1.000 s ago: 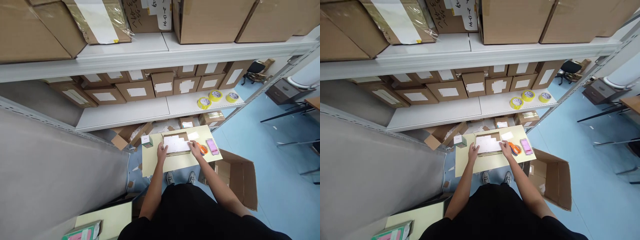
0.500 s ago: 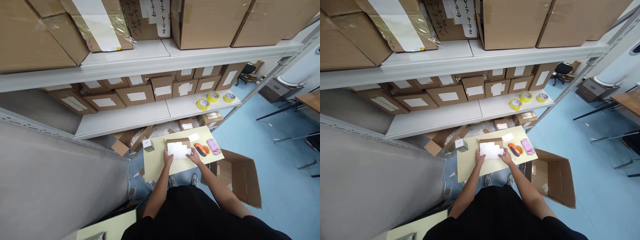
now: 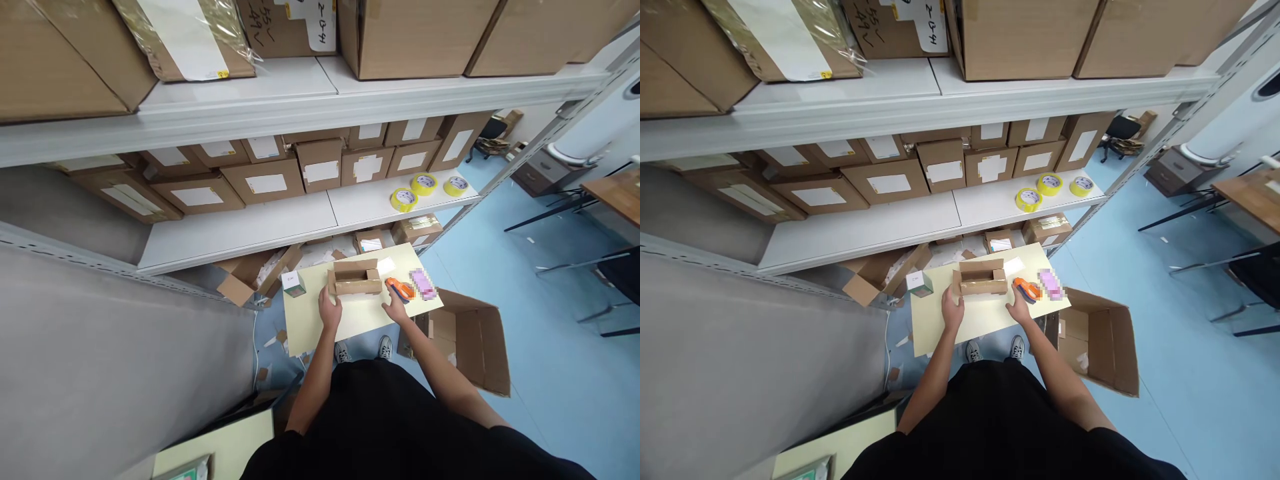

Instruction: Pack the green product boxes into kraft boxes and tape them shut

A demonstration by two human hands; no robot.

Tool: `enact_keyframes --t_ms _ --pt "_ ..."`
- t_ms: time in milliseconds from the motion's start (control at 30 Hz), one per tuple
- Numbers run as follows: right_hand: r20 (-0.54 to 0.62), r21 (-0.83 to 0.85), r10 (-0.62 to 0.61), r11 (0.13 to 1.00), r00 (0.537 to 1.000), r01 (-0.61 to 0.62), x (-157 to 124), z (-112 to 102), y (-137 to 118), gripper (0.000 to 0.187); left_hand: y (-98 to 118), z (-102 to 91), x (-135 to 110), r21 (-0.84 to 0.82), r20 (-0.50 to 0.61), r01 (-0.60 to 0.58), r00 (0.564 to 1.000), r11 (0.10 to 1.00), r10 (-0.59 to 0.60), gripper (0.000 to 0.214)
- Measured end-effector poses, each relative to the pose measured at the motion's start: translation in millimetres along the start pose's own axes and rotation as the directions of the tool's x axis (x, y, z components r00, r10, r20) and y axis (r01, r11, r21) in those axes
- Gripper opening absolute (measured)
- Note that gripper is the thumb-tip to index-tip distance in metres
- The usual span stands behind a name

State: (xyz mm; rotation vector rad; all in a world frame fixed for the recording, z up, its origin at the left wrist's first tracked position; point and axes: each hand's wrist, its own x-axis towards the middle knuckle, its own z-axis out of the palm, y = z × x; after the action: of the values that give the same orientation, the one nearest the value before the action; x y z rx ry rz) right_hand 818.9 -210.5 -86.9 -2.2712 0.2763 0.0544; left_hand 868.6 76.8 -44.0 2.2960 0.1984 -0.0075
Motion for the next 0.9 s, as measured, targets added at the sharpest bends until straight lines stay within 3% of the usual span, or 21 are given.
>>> enact_keyframes --t_ms 67,133,233,333,467,567,667,900 --pt "-0.012 0.04 -0.038 0.998 0.999 0.038 13.7 -10.1 -14.9 0.082 16.0 -7.5 18.6 0.033 0.037 -0.13 0.991 0.991 0.128 0.056" --pt "0.025 0.064 -0.053 0.997 0.998 0.051 26.7 -16.8 -31.4 0.081 30.5 -8.9 38.0 0.095 0.163 -0.202 0.969 0.975 0.185 0.055" --pt "0.077 0.082 -0.012 0.997 0.997 0.005 36.3 -19.2 -48.0 0.087 41.4 -2.9 57.9 0.233 0.361 -0.174 0.929 0.957 0.081 0.052" --pt "0.091 0.134 0.052 0.989 0.994 -0.064 31.9 -17.0 -48.4 0.09 36.3 3.0 61.4 0.258 0.458 -0.172 0.888 0.951 0.036 0.041" --pt "0.036 0.219 0.094 0.971 0.995 -0.1 20.0 -18.9 -37.5 0.085 15.9 3.8 50.1 0.219 0.464 -0.145 0.885 0.965 0.028 0.037" --pt "0.025 0.229 0.092 0.969 0.995 -0.095 17.2 -22.4 -35.7 0.083 3.3 5.5 39.9 0.198 0.49 -0.152 0.871 0.968 0.037 0.012" --pt "0.049 0.177 0.029 0.983 0.998 -0.038 20.9 -19.9 -41.7 0.082 -1.7 14.2 29.6 0.212 0.507 -0.199 0.859 0.957 0.067 0.026" --pt "0.2 -0.025 -0.149 0.987 0.968 0.157 29.9 9.2 -65.9 0.05 0.6 37.5 1.3 0.363 0.361 -0.233 0.928 0.902 0.094 0.016"
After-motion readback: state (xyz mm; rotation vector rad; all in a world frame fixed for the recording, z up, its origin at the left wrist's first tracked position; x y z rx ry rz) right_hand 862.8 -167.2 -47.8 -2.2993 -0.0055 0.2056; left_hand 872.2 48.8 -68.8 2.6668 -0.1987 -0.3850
